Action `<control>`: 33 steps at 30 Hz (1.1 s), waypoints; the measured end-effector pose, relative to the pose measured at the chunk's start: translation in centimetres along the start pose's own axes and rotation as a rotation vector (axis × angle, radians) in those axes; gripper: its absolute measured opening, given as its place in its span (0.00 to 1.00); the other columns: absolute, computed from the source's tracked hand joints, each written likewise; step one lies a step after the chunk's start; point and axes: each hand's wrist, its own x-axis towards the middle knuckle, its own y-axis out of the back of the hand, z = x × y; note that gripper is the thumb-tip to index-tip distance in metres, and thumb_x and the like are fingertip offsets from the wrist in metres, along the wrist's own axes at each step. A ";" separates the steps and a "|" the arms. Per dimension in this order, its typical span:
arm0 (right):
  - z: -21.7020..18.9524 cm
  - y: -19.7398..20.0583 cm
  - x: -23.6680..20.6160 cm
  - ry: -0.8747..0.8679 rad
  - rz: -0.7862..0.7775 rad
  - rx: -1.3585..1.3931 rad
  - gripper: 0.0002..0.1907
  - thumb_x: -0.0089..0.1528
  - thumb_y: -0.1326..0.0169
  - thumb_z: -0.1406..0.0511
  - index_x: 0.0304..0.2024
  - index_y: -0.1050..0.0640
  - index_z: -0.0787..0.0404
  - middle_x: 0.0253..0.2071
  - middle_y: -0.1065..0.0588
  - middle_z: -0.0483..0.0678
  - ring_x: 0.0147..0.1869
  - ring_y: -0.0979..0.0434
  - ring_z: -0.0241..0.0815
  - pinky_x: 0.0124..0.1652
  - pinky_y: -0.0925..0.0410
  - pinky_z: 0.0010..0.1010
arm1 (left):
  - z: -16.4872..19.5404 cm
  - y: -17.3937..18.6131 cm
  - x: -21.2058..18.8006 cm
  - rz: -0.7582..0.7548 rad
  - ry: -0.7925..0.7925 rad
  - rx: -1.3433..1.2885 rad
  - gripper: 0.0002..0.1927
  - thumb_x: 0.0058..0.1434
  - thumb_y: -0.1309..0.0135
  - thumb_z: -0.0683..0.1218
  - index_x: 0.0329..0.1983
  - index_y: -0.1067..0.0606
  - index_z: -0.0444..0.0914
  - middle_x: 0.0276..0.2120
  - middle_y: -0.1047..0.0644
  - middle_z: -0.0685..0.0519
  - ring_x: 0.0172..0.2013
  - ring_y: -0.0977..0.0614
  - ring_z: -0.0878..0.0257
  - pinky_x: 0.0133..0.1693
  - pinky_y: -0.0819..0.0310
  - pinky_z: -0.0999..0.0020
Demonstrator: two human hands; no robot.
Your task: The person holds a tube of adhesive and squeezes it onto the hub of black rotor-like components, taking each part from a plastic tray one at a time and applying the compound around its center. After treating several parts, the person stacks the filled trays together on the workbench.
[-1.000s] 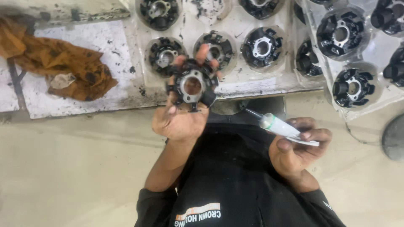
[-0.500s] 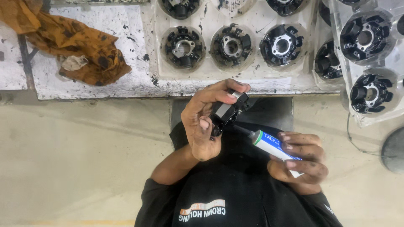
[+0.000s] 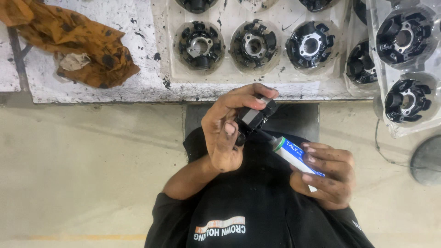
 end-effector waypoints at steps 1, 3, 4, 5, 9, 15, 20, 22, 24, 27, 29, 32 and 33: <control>-0.1 0.2 0.2 -0.001 -0.021 0.011 0.21 0.51 0.30 0.76 0.37 0.26 0.54 0.43 0.28 0.47 0.55 0.23 0.44 0.51 0.18 0.41 | -0.1 0.0 0.0 0.005 0.009 -0.022 0.25 0.80 0.56 0.57 0.58 0.29 0.28 0.55 0.25 0.33 0.57 0.23 0.53 0.63 0.30 0.60; 0.0 0.5 0.4 -0.005 -0.054 0.019 0.21 0.51 0.29 0.76 0.37 0.26 0.54 0.43 0.28 0.47 0.55 0.23 0.44 0.51 0.18 0.41 | -0.2 0.0 -0.1 0.016 0.027 -0.061 0.25 0.81 0.56 0.57 0.58 0.30 0.28 0.56 0.26 0.33 0.57 0.24 0.53 0.63 0.31 0.60; 0.0 0.6 0.4 -0.010 -0.068 0.015 0.21 0.51 0.30 0.76 0.37 0.26 0.54 0.43 0.28 0.47 0.55 0.23 0.44 0.51 0.18 0.41 | -0.2 0.0 -0.2 0.020 0.032 -0.077 0.25 0.81 0.56 0.57 0.57 0.30 0.28 0.56 0.27 0.33 0.57 0.24 0.53 0.64 0.31 0.60; 0.1 0.7 0.3 -0.014 -0.081 0.011 0.21 0.52 0.30 0.76 0.37 0.26 0.54 0.43 0.28 0.47 0.55 0.23 0.45 0.51 0.18 0.41 | -0.3 0.1 -0.2 0.023 0.032 -0.084 0.25 0.81 0.56 0.57 0.58 0.30 0.28 0.56 0.27 0.33 0.57 0.24 0.53 0.64 0.31 0.59; 0.6 0.6 0.1 0.052 -0.029 0.032 0.21 0.51 0.31 0.78 0.37 0.27 0.54 0.42 0.28 0.47 0.54 0.22 0.44 0.48 0.21 0.41 | -0.5 0.2 -0.4 0.033 0.031 -0.104 0.24 0.81 0.57 0.57 0.58 0.31 0.28 0.57 0.27 0.33 0.57 0.24 0.52 0.65 0.31 0.58; 0.9 -0.2 1.0 0.108 0.024 0.079 0.18 0.53 0.32 0.74 0.37 0.27 0.55 0.40 0.29 0.47 0.52 0.24 0.45 0.46 0.20 0.38 | -0.9 -0.1 -0.2 0.118 0.082 -0.393 0.23 0.83 0.58 0.57 0.57 0.31 0.31 0.56 0.28 0.37 0.58 0.23 0.46 0.60 0.27 0.53; 1.6 -3.5 0.4 0.134 0.481 -0.024 0.18 0.61 0.36 0.70 0.42 0.34 0.54 0.39 0.31 0.46 0.46 0.23 0.41 0.39 0.19 0.28 | -2.0 -1.5 -0.5 0.255 0.162 -0.834 0.23 0.81 0.58 0.58 0.60 0.33 0.33 0.58 0.28 0.36 0.59 0.23 0.39 0.59 0.24 0.43; 1.5 -3.9 0.1 0.098 0.511 -0.048 0.18 0.62 0.36 0.69 0.42 0.35 0.53 0.39 0.32 0.46 0.45 0.25 0.41 0.39 0.19 0.29 | -2.2 -2.0 -0.7 0.306 0.230 -0.902 0.24 0.81 0.58 0.60 0.60 0.33 0.34 0.60 0.28 0.35 0.59 0.23 0.38 0.58 0.25 0.41; 1.4 -4.1 0.0 0.087 0.518 -0.045 0.19 0.61 0.36 0.70 0.42 0.34 0.53 0.38 0.32 0.46 0.44 0.25 0.41 0.38 0.19 0.29 | -2.2 -2.3 -0.7 0.343 0.290 -0.924 0.25 0.81 0.58 0.61 0.61 0.32 0.34 0.60 0.28 0.34 0.59 0.23 0.37 0.58 0.25 0.40; 1.6 -3.9 0.4 0.121 0.496 -0.016 0.18 0.59 0.35 0.71 0.40 0.33 0.53 0.37 0.32 0.46 0.44 0.26 0.41 0.36 0.20 0.30 | -2.0 -2.5 -0.6 0.392 0.377 -0.948 0.26 0.79 0.58 0.61 0.63 0.31 0.36 0.60 0.28 0.34 0.58 0.24 0.36 0.58 0.25 0.40; 1.9 -3.9 0.6 0.150 0.488 -0.021 0.18 0.58 0.36 0.72 0.39 0.33 0.53 0.36 0.32 0.46 0.42 0.26 0.41 0.35 0.20 0.31 | -2.1 -2.4 -0.5 0.423 0.409 -0.961 0.26 0.79 0.59 0.62 0.63 0.31 0.36 0.59 0.28 0.35 0.58 0.24 0.36 0.60 0.25 0.38; 2.4 -3.7 0.5 0.187 0.477 0.020 0.17 0.58 0.37 0.72 0.39 0.33 0.54 0.36 0.31 0.46 0.42 0.26 0.41 0.38 0.20 0.33 | -2.5 -2.0 -0.8 0.440 0.430 -0.985 0.26 0.79 0.59 0.62 0.62 0.31 0.35 0.59 0.28 0.35 0.58 0.24 0.36 0.61 0.25 0.37; 2.5 -3.6 0.4 0.187 0.484 0.025 0.17 0.59 0.37 0.72 0.39 0.32 0.54 0.36 0.31 0.46 0.42 0.26 0.40 0.38 0.19 0.33 | -2.7 -1.8 -0.9 0.440 0.431 -0.994 0.26 0.79 0.58 0.62 0.62 0.30 0.35 0.59 0.28 0.35 0.58 0.24 0.36 0.61 0.25 0.37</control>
